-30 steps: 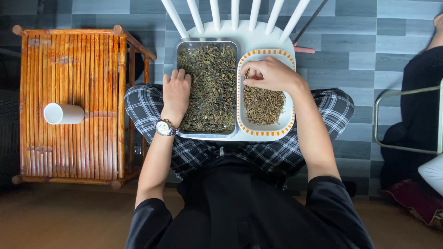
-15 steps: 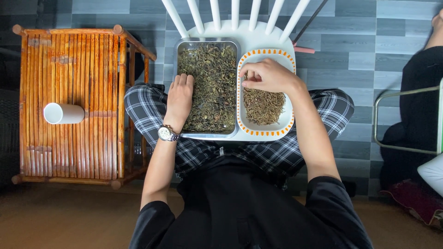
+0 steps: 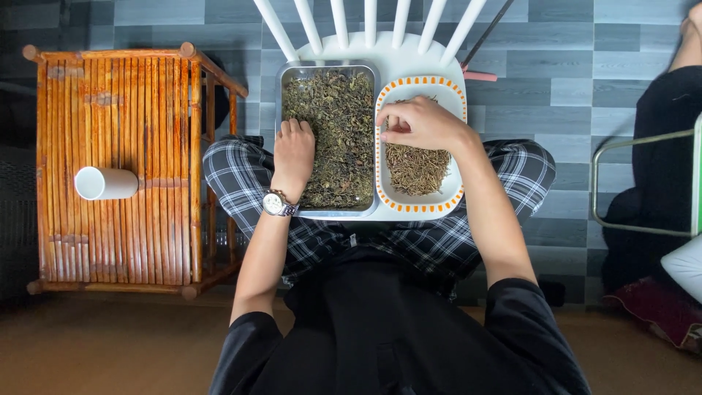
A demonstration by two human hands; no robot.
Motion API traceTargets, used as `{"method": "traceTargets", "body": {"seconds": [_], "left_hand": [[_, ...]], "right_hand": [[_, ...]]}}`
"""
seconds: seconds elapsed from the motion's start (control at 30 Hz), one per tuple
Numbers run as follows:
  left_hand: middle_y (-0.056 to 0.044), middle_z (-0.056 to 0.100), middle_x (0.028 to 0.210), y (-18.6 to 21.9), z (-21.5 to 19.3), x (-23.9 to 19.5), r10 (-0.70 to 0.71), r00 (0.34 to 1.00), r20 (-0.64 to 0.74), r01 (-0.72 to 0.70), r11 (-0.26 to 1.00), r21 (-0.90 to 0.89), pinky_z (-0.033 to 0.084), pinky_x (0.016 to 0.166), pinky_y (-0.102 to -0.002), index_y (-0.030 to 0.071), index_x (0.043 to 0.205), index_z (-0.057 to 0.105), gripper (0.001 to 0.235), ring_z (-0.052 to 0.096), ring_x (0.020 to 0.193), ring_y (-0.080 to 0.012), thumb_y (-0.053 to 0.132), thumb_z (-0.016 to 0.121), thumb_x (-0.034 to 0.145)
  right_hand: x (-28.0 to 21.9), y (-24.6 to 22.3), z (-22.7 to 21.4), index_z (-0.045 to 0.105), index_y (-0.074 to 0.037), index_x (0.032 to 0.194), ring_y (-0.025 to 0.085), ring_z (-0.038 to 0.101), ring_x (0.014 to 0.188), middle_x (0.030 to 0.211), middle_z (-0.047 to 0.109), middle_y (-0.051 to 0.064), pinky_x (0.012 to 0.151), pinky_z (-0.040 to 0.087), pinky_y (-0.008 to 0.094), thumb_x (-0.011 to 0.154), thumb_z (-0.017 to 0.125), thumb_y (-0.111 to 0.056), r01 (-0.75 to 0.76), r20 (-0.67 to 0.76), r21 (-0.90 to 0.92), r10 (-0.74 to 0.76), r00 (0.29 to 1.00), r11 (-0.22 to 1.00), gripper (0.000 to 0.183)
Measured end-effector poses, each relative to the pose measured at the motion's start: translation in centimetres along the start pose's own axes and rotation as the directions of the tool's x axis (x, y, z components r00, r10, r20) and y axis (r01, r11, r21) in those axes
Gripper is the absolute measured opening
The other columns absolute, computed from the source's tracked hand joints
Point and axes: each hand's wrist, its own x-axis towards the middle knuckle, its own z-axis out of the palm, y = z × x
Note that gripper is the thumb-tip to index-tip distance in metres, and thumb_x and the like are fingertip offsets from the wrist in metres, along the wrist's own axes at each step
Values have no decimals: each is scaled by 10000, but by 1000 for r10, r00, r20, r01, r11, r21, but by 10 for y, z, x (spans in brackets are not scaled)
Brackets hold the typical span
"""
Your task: The person sits cross-legged on the floor with a tray on their lap, sorting dried herbs by hand. They pick up small amounts of the herbs from a metal tray and transfer them to a white plate with an orange pattern.
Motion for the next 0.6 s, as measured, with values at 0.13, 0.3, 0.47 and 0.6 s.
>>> {"method": "traceTargets", "body": {"seconds": [0.13, 0.3, 0.47, 0.6], "left_hand": [[-103, 584, 887, -2, -10, 1, 18, 1000, -5, -18, 999, -41, 537, 738, -341, 48, 900, 604, 74, 618, 922, -269, -1, 652, 874], [-121, 602, 891, -8, -37, -3, 39, 999, 36, -35, 995, -90, 566, 743, -343, 25, 913, 596, 105, 636, 922, -290, -61, 624, 861], [-143, 564, 892, -12, -44, -4, 71, 996, 46, -63, 986, -153, 564, 740, -356, -7, 903, 600, 124, 617, 920, -313, -85, 664, 831], [-137, 522, 916, -16, -65, -9, 83, 992, 96, -55, 963, -263, 545, 767, -370, -11, 899, 598, 129, 596, 948, -323, -99, 681, 854]], "right_hand": [[-11, 0, 5, 714, -25, 1158, 257, 648, 675, 847, 740, 156, 700, 531, 415, 1011, 659, -260, 1, -16, 34, 0, 1000, 999, 283], [-35, 1, 19, 716, -20, 1155, 265, 641, 694, 820, 714, 150, 708, 526, 407, 1004, 650, -192, -33, -122, 95, 45, 992, 995, 238], [-58, -7, 43, 723, -61, 1123, 247, 640, 680, 792, 707, 119, 660, 525, 398, 973, 687, -163, -51, -261, 101, 76, 962, 994, 185], [-65, -25, 57, 728, -95, 1122, 212, 633, 669, 781, 708, 80, 647, 526, 360, 994, 682, -180, -63, -356, 117, 101, 929, 991, 160]]}}
